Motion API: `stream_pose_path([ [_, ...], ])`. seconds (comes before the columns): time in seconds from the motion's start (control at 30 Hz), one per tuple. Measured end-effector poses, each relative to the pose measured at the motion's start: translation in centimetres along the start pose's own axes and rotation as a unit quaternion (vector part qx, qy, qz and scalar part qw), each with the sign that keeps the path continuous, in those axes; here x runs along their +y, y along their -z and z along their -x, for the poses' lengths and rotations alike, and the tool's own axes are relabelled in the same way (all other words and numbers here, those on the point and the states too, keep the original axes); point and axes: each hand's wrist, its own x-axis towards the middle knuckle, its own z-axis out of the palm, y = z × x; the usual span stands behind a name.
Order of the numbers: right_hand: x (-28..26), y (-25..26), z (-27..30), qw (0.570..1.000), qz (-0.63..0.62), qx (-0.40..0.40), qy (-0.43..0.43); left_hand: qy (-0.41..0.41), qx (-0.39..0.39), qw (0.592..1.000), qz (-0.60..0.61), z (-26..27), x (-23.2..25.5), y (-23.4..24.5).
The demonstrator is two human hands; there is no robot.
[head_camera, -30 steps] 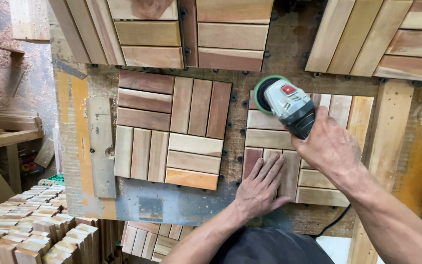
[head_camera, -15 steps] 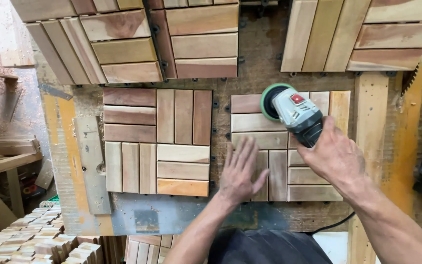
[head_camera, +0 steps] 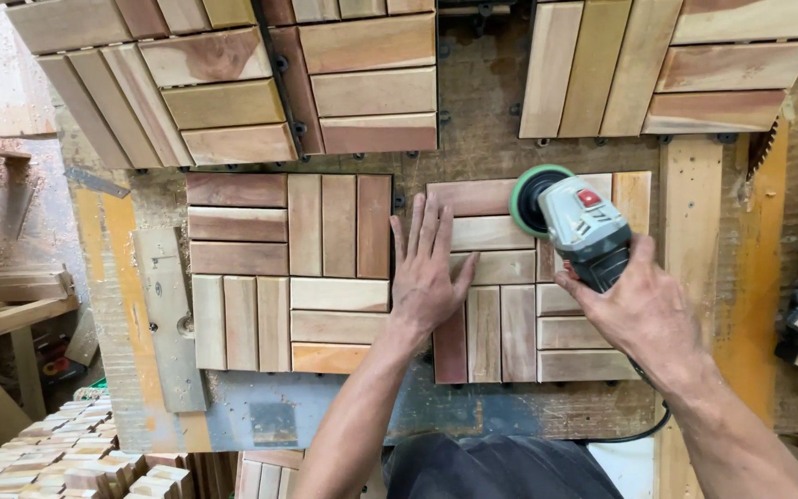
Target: The person uses an orbital sander to smooth the surface of a wooden parquet tile. They move the sander across the wood pieces while holding the tile steady with their other hand.
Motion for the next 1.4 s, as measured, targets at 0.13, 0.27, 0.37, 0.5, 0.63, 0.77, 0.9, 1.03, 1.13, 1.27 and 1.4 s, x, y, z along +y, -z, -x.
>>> stream_pose_path([
  [0.13,-2.4,1.3,0.8,0.998,-0.062,-0.023,0.018,0.012,0.084,0.996,0.03,2.6,0.3,0.4],
  [0.27,-3.5,3.3,1.2,0.995,-0.082,-0.051,0.0,0.035,0.13,0.988,0.075,3.9,0.4,0.9],
  [0.37,-3.5,4.2,1.6,0.992,-0.105,-0.074,-0.013,0.033,0.131,0.988,0.08,4.6,0.6,1.1],
  [0.5,-3.2,3.7,1.6,0.992,-0.108,-0.061,-0.001,0.038,0.132,0.986,0.09,4.6,0.5,1.1],
  [0.63,-3.4,4.6,2.3,0.994,-0.085,-0.063,-0.027,0.041,0.14,0.986,0.084,5.1,0.5,1.3],
  [0.77,-2.7,4.0,1.8,0.992,-0.107,-0.063,-0.024,0.034,0.147,0.984,0.093,5.3,0.6,1.2],
  [0.9,-2.9,2.1,1.2,0.989,-0.146,-0.012,0.014,0.041,0.167,0.978,0.12,6.3,0.7,1.4],
  [1.03,-4.6,4.2,1.8,0.986,-0.165,-0.025,-0.029,0.022,0.191,0.973,0.125,7.5,1.4,1.7],
  [1.13,-4.3,4.0,1.6,0.987,-0.156,-0.021,-0.031,0.026,0.158,0.978,0.133,8.7,1.8,1.4],
  [1.27,-4.1,2.8,1.3,0.987,-0.135,0.044,0.073,-0.027,0.12,0.988,0.094,9.5,2.8,0.3],
  [1.4,-5.1,1.2,0.7,0.987,-0.105,0.055,0.109,-0.147,0.037,0.988,0.04,10.0,4.9,1.6],
])
